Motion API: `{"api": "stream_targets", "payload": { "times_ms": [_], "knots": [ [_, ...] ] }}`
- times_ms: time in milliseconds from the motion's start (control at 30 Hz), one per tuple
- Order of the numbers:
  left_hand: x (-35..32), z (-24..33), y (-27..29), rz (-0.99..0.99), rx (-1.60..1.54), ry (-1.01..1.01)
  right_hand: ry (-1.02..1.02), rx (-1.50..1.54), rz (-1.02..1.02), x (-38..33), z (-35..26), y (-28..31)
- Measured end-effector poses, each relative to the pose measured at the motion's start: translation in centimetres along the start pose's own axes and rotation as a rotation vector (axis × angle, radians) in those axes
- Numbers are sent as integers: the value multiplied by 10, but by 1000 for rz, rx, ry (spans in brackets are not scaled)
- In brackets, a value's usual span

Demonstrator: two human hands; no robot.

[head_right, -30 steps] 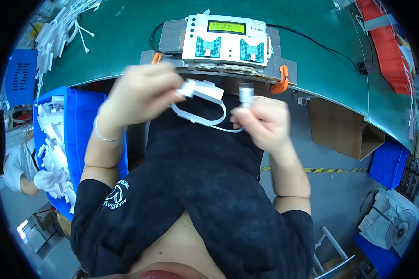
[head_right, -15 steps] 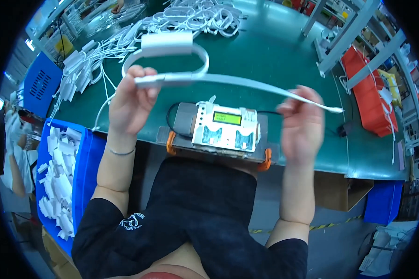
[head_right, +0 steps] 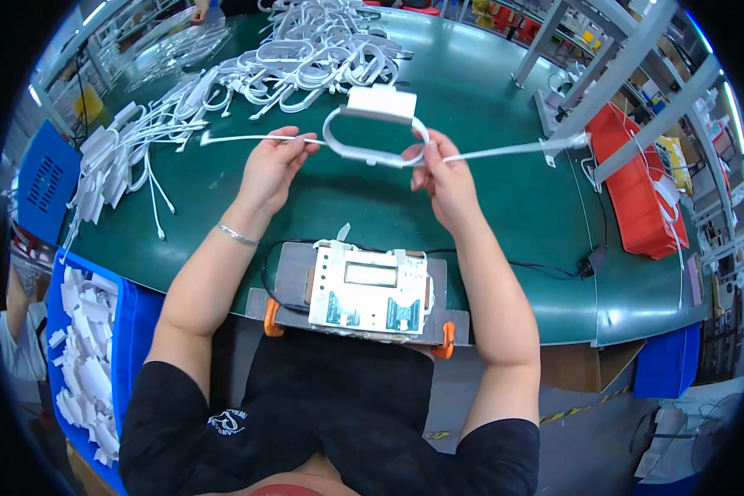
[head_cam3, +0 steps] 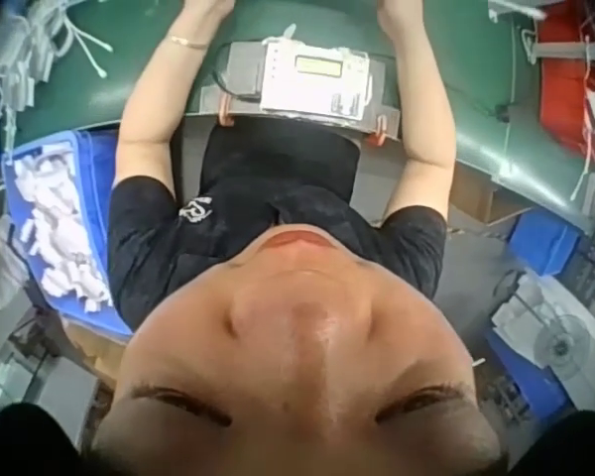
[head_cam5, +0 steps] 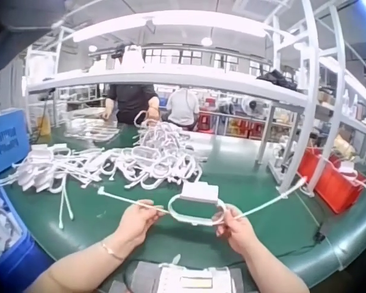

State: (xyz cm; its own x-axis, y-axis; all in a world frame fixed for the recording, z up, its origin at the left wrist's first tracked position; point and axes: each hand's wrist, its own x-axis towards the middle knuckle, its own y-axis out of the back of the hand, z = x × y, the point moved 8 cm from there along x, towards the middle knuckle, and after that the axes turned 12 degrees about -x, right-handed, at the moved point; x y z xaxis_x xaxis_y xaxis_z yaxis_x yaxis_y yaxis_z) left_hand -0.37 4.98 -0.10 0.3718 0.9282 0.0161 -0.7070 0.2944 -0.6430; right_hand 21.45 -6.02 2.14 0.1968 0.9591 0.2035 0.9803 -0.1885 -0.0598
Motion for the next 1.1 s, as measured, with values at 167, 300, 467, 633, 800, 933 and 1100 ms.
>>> {"api": "stream_targets", "payload": {
  "times_ms": [167,300,467,633,800,933,1100],
  "knots": [
    [-11,5,-11,-133,104,-104,-49,-161,-97,-9,11,-9],
    [-20,-6,-28,-406,-4,72,-87,-83,-147,-15,13,-9],
    [-48,-13,-55,-683,-121,525,-169,-182,-310,-20,9,-9],
    [-56,-29,-53,-597,170,547,-90,-157,139,-9,-10,26],
    [-70,-40,-69,-574,283,457,481,-577,379,-36,-70,12],
    [-77,-45,-66,-498,392,353,1019,-1125,126,-72,-92,-68],
    [-80,-40,-69,-360,77,319,1146,-1320,-169,-99,-63,-130]
  ]
}}
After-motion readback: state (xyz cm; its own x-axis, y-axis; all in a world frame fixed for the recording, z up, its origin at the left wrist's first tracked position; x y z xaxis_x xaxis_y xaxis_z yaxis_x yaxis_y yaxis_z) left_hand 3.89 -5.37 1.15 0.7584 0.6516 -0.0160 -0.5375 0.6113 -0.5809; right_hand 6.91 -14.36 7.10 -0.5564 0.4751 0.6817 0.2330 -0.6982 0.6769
